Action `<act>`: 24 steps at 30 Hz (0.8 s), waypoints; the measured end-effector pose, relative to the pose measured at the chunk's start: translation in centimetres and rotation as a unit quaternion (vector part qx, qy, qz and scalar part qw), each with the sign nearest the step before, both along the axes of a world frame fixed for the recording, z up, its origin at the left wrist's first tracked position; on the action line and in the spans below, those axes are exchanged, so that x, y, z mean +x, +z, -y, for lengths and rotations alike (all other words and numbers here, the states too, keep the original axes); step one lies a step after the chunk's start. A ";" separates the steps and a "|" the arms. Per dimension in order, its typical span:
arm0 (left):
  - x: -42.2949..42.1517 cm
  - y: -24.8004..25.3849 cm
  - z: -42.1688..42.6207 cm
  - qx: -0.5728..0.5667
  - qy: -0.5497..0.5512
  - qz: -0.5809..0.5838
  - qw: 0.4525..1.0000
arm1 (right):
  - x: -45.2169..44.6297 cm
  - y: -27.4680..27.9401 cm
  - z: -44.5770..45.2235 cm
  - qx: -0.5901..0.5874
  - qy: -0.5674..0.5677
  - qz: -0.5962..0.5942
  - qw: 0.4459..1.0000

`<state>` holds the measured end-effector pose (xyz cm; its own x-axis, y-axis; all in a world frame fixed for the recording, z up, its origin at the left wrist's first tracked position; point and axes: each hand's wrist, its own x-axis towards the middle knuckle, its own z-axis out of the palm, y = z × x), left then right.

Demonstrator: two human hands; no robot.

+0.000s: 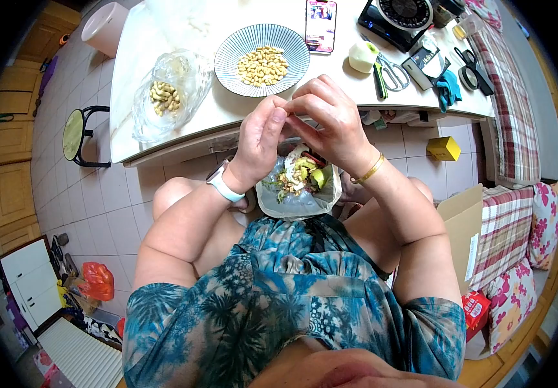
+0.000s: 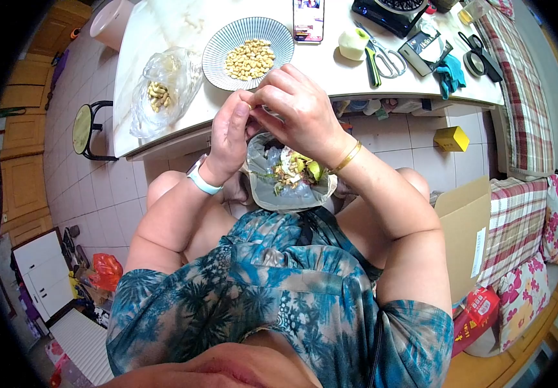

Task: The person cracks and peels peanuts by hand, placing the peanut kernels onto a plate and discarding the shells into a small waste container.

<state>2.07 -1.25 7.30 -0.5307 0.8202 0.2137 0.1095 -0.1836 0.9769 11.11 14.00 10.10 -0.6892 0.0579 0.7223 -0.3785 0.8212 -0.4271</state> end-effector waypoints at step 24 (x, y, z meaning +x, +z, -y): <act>-0.5 -0.3 0.0 0.008 0.011 0.036 0.999 | -0.2 -0.1 0.1 -0.018 0.003 0.041 0.999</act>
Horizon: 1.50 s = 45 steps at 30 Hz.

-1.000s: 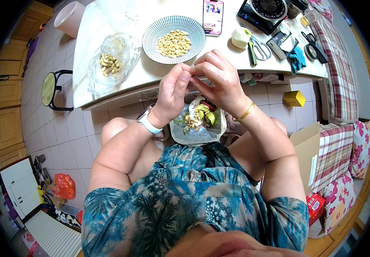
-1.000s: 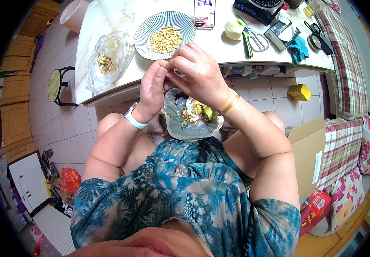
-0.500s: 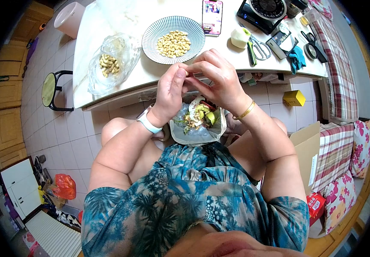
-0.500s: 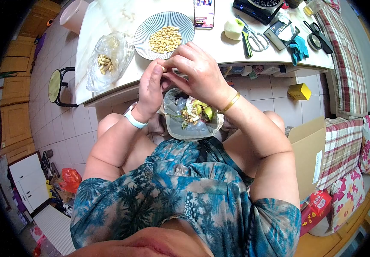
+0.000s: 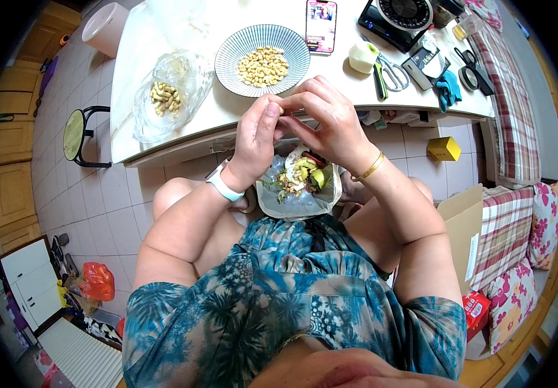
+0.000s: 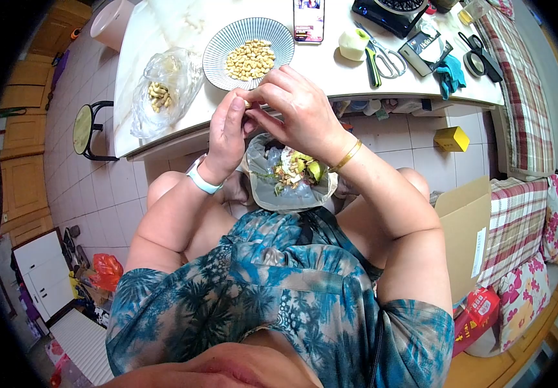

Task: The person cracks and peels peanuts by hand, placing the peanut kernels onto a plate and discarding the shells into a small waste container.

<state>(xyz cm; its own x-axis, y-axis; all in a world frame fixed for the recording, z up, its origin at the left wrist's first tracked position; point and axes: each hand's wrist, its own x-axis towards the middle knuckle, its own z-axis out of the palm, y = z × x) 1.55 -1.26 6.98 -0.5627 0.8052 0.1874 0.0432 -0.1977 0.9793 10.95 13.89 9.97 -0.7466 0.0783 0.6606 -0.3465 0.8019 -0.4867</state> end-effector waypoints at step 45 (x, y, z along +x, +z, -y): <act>-0.2 0.2 0.7 0.002 -0.049 -0.081 0.996 | 0.9 1.7 0.1 -0.079 0.050 -0.004 0.996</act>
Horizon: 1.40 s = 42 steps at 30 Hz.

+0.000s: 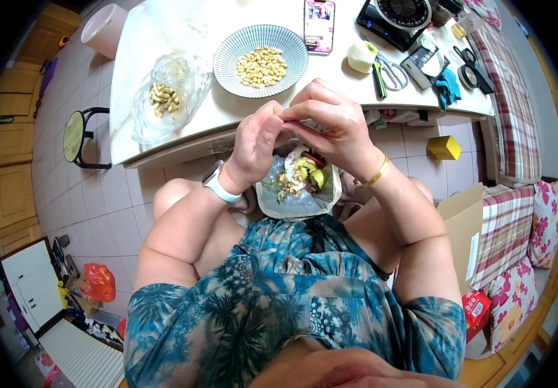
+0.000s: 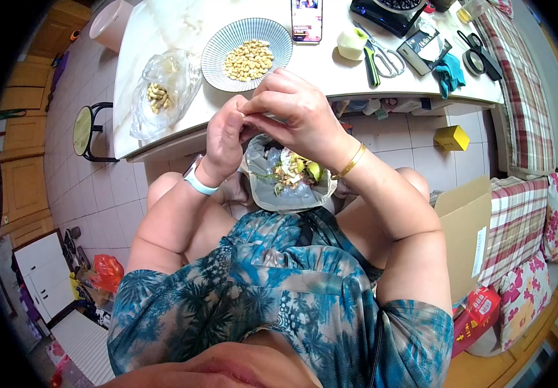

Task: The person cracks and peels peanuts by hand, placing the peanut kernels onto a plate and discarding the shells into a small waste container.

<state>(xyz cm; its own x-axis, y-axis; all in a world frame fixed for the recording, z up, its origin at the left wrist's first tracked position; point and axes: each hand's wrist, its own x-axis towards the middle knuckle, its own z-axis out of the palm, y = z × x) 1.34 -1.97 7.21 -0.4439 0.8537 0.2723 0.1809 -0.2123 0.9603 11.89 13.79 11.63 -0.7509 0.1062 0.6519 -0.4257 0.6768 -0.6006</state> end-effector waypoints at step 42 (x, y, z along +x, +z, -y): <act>-1.5 -0.2 -0.6 -0.076 -0.080 0.211 0.971 | -0.5 -1.8 -0.9 -0.194 0.052 0.156 0.967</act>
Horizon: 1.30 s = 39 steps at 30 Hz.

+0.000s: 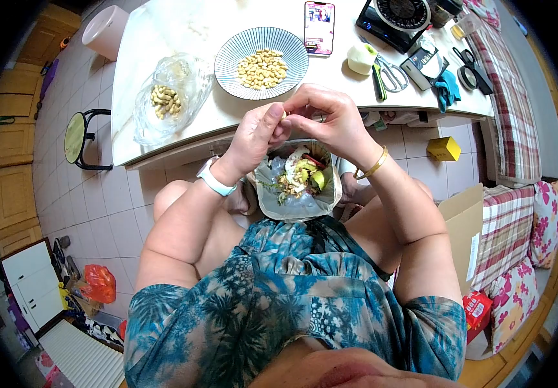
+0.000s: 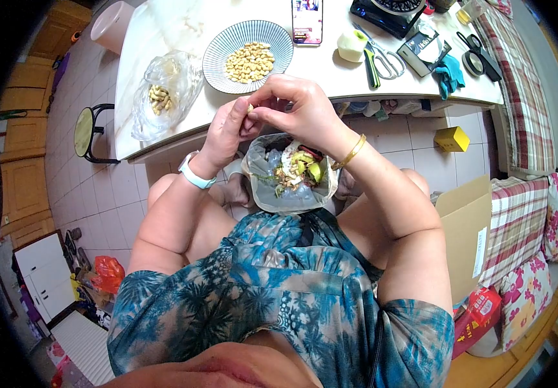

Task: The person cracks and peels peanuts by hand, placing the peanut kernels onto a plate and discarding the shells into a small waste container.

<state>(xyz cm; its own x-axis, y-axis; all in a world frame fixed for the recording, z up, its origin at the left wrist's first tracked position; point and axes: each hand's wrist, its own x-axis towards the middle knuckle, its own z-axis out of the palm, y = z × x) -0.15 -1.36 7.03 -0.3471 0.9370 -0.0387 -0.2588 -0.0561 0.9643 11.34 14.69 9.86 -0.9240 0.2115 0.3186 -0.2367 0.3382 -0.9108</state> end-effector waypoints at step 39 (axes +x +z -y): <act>0.9 -1.4 -0.2 0.038 0.069 -0.070 0.994 | -0.3 -0.5 0.7 0.056 -0.055 -0.049 0.996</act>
